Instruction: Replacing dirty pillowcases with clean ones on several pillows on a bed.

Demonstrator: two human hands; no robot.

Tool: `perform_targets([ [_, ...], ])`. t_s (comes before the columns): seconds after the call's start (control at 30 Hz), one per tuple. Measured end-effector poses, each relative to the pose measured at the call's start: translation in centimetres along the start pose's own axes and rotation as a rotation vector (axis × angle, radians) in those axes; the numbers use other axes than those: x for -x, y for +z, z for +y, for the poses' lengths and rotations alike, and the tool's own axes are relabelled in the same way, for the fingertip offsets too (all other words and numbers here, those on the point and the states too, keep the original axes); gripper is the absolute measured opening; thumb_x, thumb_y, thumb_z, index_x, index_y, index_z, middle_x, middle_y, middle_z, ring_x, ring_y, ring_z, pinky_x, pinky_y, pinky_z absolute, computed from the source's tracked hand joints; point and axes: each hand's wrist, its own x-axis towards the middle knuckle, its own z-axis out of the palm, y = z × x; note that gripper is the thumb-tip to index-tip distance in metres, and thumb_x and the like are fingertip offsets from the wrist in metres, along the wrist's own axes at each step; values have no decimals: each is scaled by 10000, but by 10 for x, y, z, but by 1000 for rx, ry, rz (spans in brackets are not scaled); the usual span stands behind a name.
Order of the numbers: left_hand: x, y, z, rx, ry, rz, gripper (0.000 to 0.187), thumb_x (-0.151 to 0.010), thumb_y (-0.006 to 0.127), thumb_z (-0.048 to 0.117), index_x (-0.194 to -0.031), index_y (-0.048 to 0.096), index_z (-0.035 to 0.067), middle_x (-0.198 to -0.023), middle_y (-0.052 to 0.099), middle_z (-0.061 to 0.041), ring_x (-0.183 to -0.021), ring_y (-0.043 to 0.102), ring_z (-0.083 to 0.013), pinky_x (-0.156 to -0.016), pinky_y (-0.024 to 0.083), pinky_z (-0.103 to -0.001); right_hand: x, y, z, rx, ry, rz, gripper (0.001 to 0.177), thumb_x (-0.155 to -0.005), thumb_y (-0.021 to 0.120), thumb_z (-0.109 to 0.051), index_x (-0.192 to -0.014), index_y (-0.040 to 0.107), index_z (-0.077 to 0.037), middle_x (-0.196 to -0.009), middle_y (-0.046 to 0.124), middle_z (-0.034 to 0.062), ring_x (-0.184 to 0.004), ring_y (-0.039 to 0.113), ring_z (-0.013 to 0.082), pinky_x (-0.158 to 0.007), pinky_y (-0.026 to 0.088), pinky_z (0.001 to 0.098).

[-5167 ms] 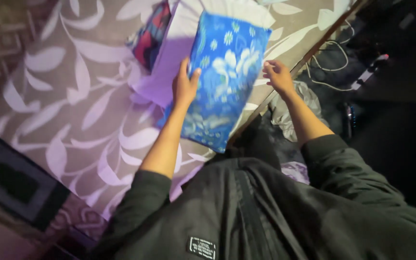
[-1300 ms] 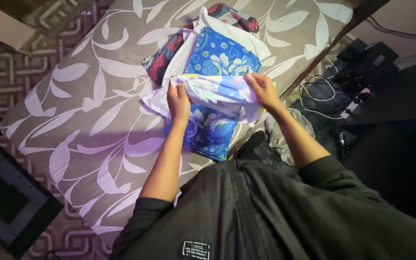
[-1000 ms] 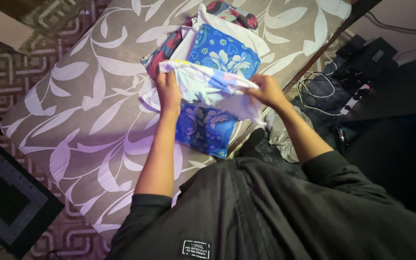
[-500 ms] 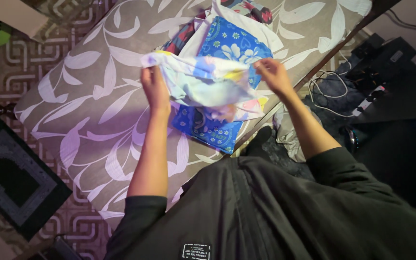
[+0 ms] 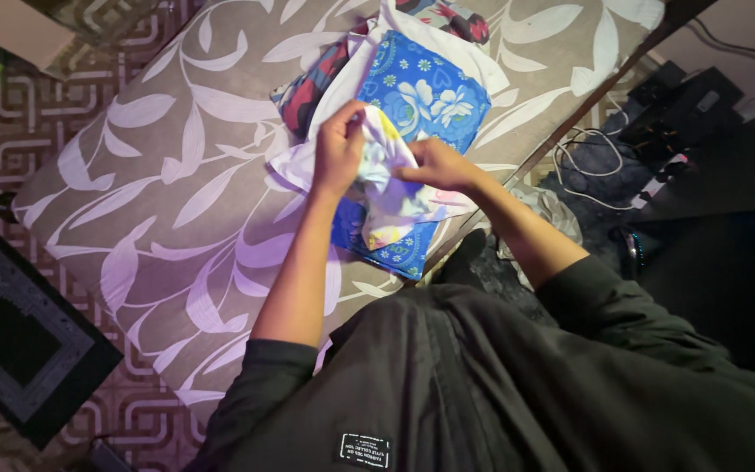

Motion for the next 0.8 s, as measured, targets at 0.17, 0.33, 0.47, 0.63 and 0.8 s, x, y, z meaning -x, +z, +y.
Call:
perform_targets([
  [0.17, -3, -20, 6, -188, 2, 48, 188, -991, 518, -40, -1091, 674, -7, -868, 615, 24, -780, 517, -30, -676, 418, -236, 33, 18, 11, 101, 44, -16, 389, -955, 722, -395, -1050, 733, -18, -829, 733, 54, -769, 637, 100, -718, 539, 335],
  [0.33, -18, -52, 0, -165, 87, 106, 212, -944, 532, -30, -1094, 680, -8, -919, 656, 25, -782, 550, -32, -666, 430, -236, 39, 21, 56, 124, 160, 86, 415, -995, 667, -435, -1008, 748, -28, -772, 720, 64, -702, 628, 124, -636, 520, 353],
  [0.47, -29, -71, 13, -171, 14, 214, 129, -1028, 592, 54, -1089, 689, -5, -899, 672, 25, -760, 543, -38, -657, 439, -227, 28, -11, 124, -468, 179, 298, 430, -1085, 611, -423, -935, 732, -39, -725, 677, -12, -605, 559, 73, -530, 434, 265],
  [0.63, -32, -89, 5, -229, 13, 353, 206, -969, 573, 36, -1132, 685, -20, -957, 674, 6, -824, 540, -61, -719, 451, -243, 32, -26, 57, -524, 118, 152, 253, -958, 655, -306, -947, 705, -58, -748, 651, -65, -599, 513, 6, -505, 407, 187],
  [0.8, -18, -106, -18, -431, 70, 444, 232, -964, 525, 85, -1138, 667, 25, -1011, 732, -100, -955, 714, -191, -862, 532, -322, 31, -8, -17, -361, 224, 99, 298, -973, 717, -266, -1151, 708, -27, -929, 706, -13, -796, 606, 69, -700, 492, 253],
])
